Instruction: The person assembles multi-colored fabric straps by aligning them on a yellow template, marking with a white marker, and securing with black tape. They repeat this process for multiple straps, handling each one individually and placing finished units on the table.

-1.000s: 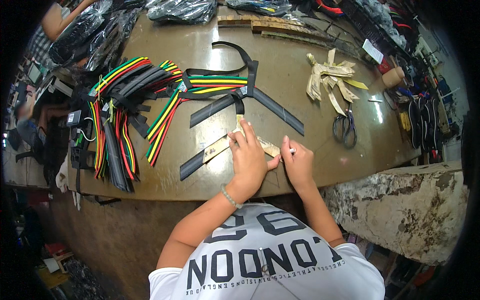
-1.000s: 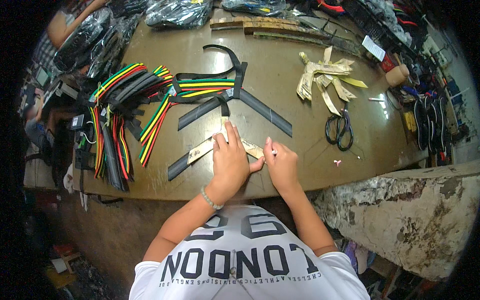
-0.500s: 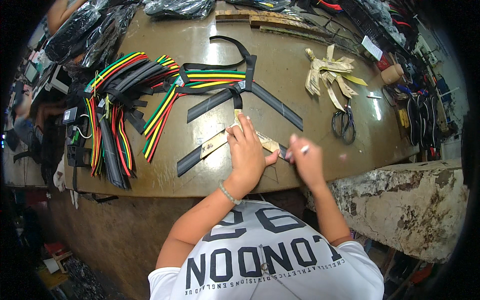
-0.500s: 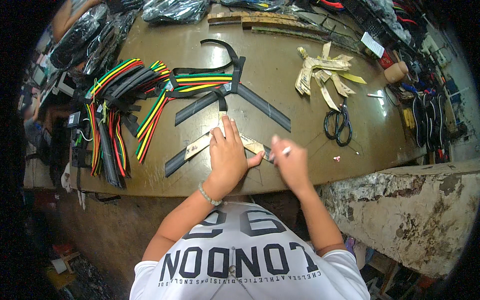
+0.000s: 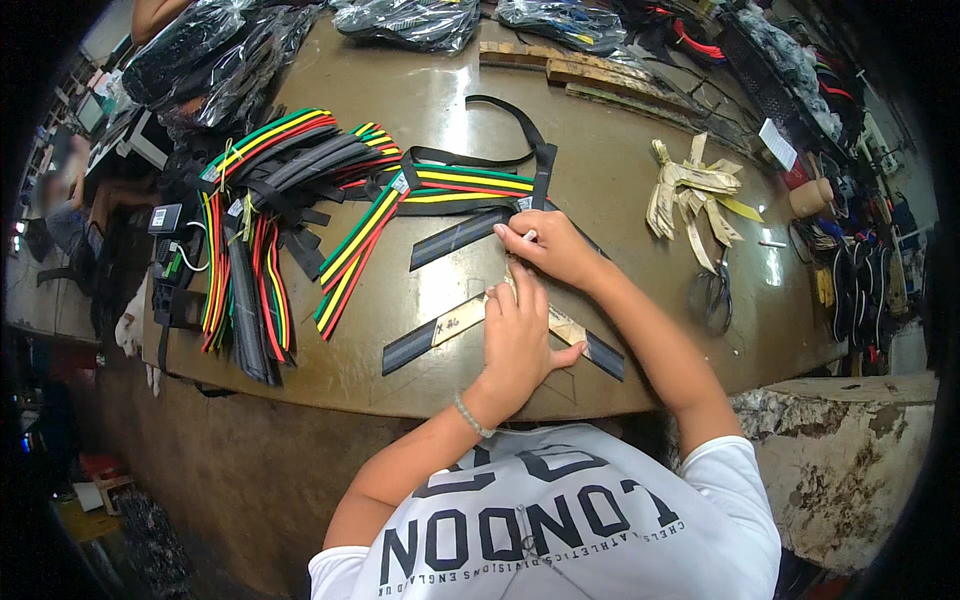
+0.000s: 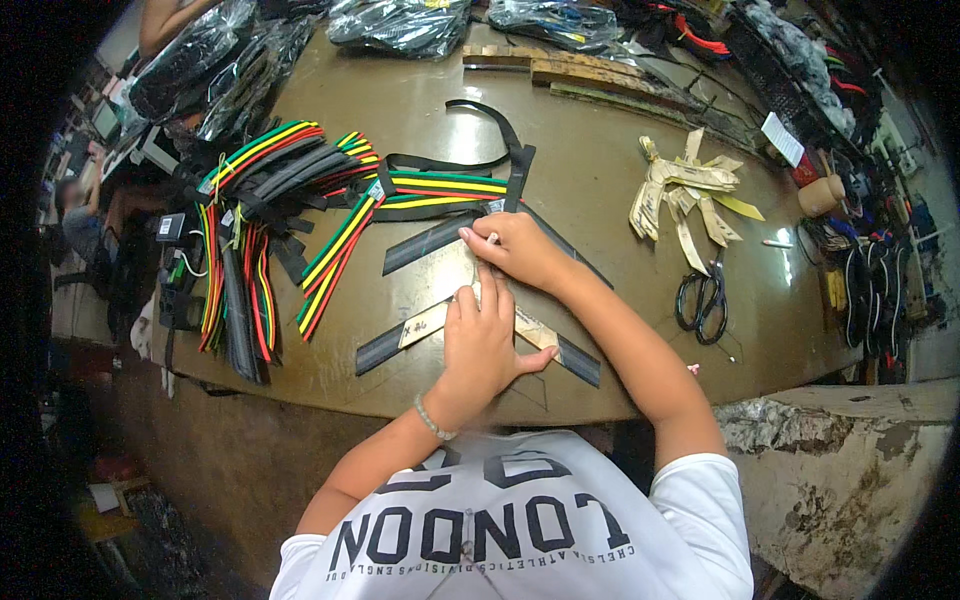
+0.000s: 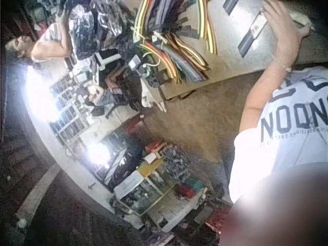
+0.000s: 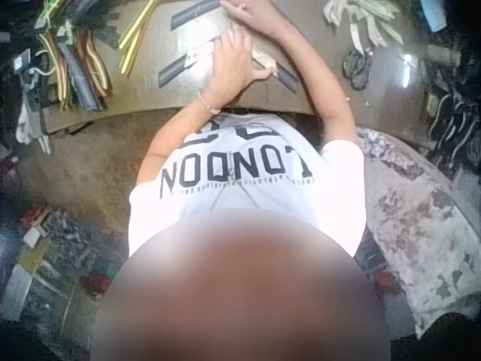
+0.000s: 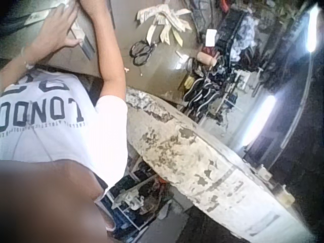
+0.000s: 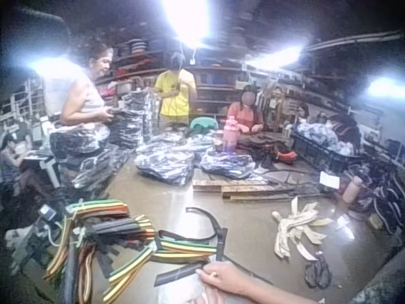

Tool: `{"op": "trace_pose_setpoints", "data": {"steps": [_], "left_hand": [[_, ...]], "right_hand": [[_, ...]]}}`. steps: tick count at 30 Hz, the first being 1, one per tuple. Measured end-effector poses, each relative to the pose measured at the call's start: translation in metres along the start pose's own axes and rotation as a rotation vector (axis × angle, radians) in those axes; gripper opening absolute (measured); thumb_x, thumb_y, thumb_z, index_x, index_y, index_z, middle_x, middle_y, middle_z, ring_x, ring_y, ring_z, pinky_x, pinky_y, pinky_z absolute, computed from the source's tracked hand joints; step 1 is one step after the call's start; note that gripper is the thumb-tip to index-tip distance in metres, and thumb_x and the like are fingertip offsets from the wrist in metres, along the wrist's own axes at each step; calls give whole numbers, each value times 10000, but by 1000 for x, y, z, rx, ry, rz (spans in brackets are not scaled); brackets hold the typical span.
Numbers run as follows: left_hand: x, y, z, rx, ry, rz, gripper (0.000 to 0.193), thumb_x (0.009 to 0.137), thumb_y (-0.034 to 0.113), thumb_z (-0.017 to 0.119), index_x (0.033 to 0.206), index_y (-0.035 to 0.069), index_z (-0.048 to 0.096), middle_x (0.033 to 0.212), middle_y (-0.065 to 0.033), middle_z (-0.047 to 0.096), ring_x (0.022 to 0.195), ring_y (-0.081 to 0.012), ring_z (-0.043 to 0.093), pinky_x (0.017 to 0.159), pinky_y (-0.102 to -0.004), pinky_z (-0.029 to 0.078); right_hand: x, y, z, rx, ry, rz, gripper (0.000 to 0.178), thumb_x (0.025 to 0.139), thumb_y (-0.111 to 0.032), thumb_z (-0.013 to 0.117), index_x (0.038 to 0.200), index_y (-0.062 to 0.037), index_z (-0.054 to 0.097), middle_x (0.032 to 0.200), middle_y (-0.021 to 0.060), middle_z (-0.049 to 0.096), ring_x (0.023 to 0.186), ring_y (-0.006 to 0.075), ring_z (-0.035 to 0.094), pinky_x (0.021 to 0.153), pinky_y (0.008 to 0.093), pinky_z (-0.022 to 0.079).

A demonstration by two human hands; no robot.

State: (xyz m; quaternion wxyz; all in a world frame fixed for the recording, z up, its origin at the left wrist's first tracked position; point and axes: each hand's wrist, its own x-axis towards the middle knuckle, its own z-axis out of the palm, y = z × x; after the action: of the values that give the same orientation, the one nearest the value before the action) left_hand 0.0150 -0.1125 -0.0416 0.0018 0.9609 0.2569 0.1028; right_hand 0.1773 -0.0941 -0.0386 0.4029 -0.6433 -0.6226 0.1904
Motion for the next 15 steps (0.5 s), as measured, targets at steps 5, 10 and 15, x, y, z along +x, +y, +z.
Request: {"op": "trace_pose_setpoints", "data": {"steps": [5, 10, 15], "left_hand": [[0, 0, -1, 12, 1, 8, 1069, 604, 769, 653, 1241, -84, 563, 1361, -219, 493, 896, -259, 464, 808, -345, 431], [-1, 1, -3, 22, 5, -1, 1078, 604, 767, 651, 1262, -81, 554, 1363, -213, 495, 897, -259, 466, 779, -339, 435], [-2, 2, -5, 14, 18, -11, 1084, 608, 771, 646, 1282, -73, 548, 1367, -203, 496, 905, -258, 471, 778, -332, 436]], "right_hand": [[-3, 5, 0, 59, -32, -12, 379, 964, -269, 579, 737, 33, 573, 684, 215, 538, 615, 350, 478, 598, 400, 418], [2, 13, -3, -17, -102, -128, 378, 960, -272, 578, 747, 40, 578, 723, 223, 558, 628, 360, 489, 606, 401, 424], [7, 9, -8, 96, -117, 75, 390, 970, -296, 589, 748, 24, 606, 744, 146, 632, 627, 243, 586, 612, 349, 471]]}}
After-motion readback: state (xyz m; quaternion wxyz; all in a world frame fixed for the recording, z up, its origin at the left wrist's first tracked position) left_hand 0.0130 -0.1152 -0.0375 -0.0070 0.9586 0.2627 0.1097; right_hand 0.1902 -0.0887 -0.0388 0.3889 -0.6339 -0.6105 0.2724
